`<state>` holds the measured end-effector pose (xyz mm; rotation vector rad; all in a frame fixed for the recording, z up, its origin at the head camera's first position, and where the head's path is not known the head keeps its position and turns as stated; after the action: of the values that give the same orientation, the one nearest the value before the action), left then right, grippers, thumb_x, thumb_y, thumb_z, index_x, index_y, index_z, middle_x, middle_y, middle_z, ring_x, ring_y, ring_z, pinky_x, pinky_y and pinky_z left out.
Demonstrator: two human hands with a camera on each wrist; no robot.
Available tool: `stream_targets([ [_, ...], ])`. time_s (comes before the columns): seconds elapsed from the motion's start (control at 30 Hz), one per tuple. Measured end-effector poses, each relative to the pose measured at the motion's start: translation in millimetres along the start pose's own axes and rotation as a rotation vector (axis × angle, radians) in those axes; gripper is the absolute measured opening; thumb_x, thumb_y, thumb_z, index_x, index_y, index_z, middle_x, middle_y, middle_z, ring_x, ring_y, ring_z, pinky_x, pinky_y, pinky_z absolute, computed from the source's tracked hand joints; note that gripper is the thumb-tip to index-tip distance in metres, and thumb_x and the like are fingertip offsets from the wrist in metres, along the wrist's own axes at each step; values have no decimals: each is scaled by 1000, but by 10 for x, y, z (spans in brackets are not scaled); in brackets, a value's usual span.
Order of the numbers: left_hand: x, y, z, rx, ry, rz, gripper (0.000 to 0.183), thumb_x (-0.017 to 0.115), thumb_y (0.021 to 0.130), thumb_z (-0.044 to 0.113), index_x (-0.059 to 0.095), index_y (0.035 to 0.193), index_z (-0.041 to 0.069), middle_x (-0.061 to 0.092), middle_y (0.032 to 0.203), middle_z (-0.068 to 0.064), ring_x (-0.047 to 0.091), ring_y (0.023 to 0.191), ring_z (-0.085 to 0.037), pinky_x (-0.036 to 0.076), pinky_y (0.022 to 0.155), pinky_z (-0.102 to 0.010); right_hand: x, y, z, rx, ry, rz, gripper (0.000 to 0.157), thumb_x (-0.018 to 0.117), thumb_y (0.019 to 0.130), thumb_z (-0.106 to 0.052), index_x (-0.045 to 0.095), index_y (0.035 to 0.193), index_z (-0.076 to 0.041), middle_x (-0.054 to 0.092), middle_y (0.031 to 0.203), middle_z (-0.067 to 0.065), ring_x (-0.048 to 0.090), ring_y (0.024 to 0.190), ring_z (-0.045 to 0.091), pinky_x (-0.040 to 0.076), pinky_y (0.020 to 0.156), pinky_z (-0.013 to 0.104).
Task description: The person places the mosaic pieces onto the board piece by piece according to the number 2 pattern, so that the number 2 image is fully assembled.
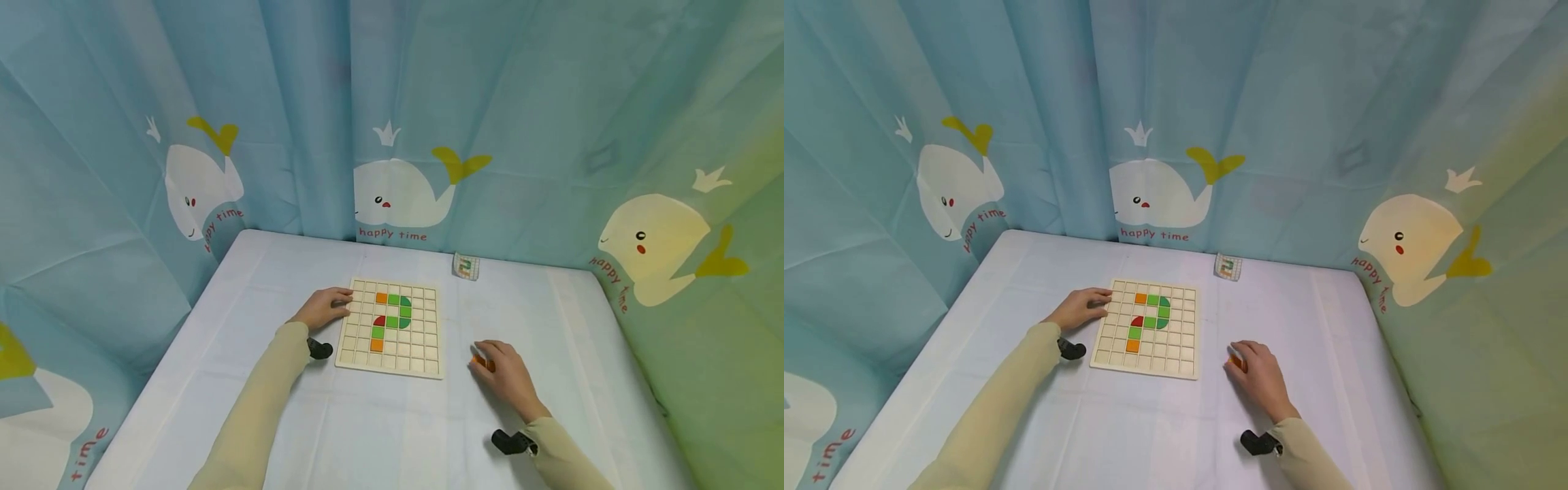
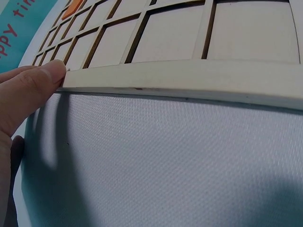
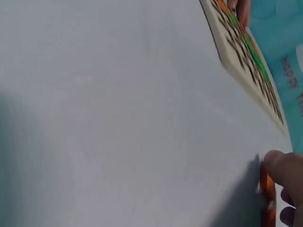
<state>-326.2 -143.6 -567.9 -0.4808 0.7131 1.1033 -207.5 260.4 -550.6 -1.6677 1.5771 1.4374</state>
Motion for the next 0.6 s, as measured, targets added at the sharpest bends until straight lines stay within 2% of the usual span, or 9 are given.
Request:
stream_targets([
  [0.1, -4, -7, 0, -5, -4, -3, 43, 70, 92, 27, 65, 129, 6, 52, 144, -4, 41, 138, -27, 33, 118, -42, -53, -80, 92, -38, -4, 16, 35, 83, 78, -11, 71, 109, 0, 68, 106, 15, 62, 98, 36, 54, 83, 52],
  [0.23, -18, -7, -1, -8, -10, -6, 43, 70, 92, 26, 65, 129, 6, 51, 145, -4, 40, 138, -27, 33, 118, -42, -77, -86, 129, -99, 13, 33, 30, 82, 78, -6, 72, 106, 0, 70, 103, 14, 63, 95, 35, 55, 82, 52],
  [0.37, -15, -3, -9, -5, -15, -10, 43, 70, 92, 26, 64, 129, 6, 51, 145, -4, 39, 139, -27, 33, 118, -42, -48, -33, 104, -96, 33, -1, 30, 81, 79, -4, 72, 107, 0, 70, 103, 13, 63, 96, 33, 55, 83, 50],
  [0.5, -3, -1, -20, -5, -13, -4, 43, 70, 92, 27, 65, 129, 6, 51, 145, -3, 40, 138, -27, 33, 117, -42, 35, 53, 16, -72, 40, -32, 28, 80, 80, -6, 71, 106, -2, 70, 103, 11, 64, 96, 29, 56, 81, 47],
  [0.6, 1, -2, -23, -8, -10, 0, 43, 71, 92, 27, 65, 129, 6, 52, 144, -3, 40, 138, -27, 33, 117, -43, 104, 165, -151, -84, 83, -39, 29, 79, 82, -6, 70, 108, -1, 69, 104, 10, 65, 96, 26, 58, 81, 43],
])
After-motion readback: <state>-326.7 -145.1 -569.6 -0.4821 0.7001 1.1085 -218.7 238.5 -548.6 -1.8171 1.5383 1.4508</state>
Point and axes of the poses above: each hand's wrist, its own y-axis towards the middle knuckle, its own x-axis out of the palm, z = x × y, the point moved 3 cm from there along y, towards the middle knuckle
